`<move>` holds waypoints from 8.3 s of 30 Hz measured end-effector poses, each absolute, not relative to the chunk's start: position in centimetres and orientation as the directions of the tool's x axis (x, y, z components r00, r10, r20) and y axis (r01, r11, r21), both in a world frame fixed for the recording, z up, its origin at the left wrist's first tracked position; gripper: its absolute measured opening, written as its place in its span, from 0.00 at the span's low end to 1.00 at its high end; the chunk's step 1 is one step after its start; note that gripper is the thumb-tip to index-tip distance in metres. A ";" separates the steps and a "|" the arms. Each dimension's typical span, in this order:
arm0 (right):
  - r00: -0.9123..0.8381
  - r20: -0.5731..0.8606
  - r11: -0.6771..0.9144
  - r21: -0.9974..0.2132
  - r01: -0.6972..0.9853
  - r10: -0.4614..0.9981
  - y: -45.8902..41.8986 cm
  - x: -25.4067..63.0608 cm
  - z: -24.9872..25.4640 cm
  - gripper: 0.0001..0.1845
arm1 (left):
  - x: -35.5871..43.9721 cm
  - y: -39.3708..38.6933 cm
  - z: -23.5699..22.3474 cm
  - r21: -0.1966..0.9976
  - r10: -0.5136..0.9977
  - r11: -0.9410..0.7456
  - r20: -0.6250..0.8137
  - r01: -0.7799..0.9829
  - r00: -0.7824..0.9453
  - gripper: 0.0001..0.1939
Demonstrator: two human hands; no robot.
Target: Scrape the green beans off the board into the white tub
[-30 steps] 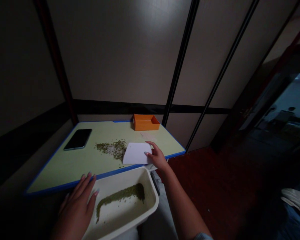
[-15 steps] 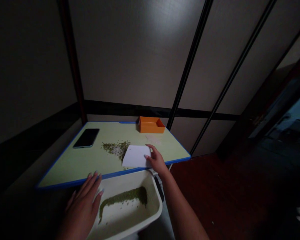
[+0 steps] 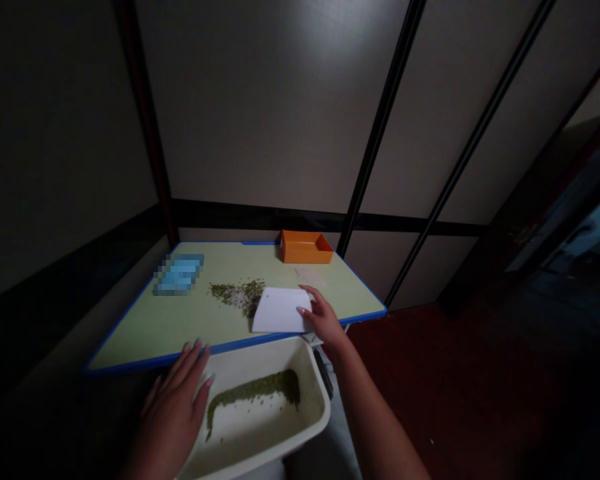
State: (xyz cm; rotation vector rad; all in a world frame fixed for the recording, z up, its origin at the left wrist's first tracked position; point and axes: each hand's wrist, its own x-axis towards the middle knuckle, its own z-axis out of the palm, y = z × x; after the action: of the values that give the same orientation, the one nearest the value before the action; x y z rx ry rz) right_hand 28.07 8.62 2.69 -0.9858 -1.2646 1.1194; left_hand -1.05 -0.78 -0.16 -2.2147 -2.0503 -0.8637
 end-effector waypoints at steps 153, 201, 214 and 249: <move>0.549 0.419 0.296 -0.906 0.301 0.724 5.1 29.5 -0.6 0.23 | -1.1 -0.5 -0.3 0.353 0.909 -0.189 0.417 0.916 0.027 0.29; 0.388 0.339 0.290 -0.940 0.180 0.857 5.2 29.8 1.1 0.21 | -1.1 -0.5 -0.7 0.334 0.887 -0.210 0.460 0.919 0.035 0.28; 0.334 0.331 0.292 -0.942 0.162 0.882 4.9 29.2 1.2 0.19 | -1.0 -0.5 -0.4 0.349 0.886 -0.224 0.462 0.910 0.041 0.30; 0.312 0.367 0.306 -0.925 0.227 0.877 4.0 29.5 1.0 0.18 | -1.1 -0.7 0.0 0.353 0.907 -0.212 0.419 0.911 0.048 0.28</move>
State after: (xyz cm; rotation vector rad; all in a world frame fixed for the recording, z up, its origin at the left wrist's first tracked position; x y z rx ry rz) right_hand 29.54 3.98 0.96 -1.2135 -1.2073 0.6080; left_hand -1.10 -0.72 0.02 -2.2684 -1.9674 -0.8957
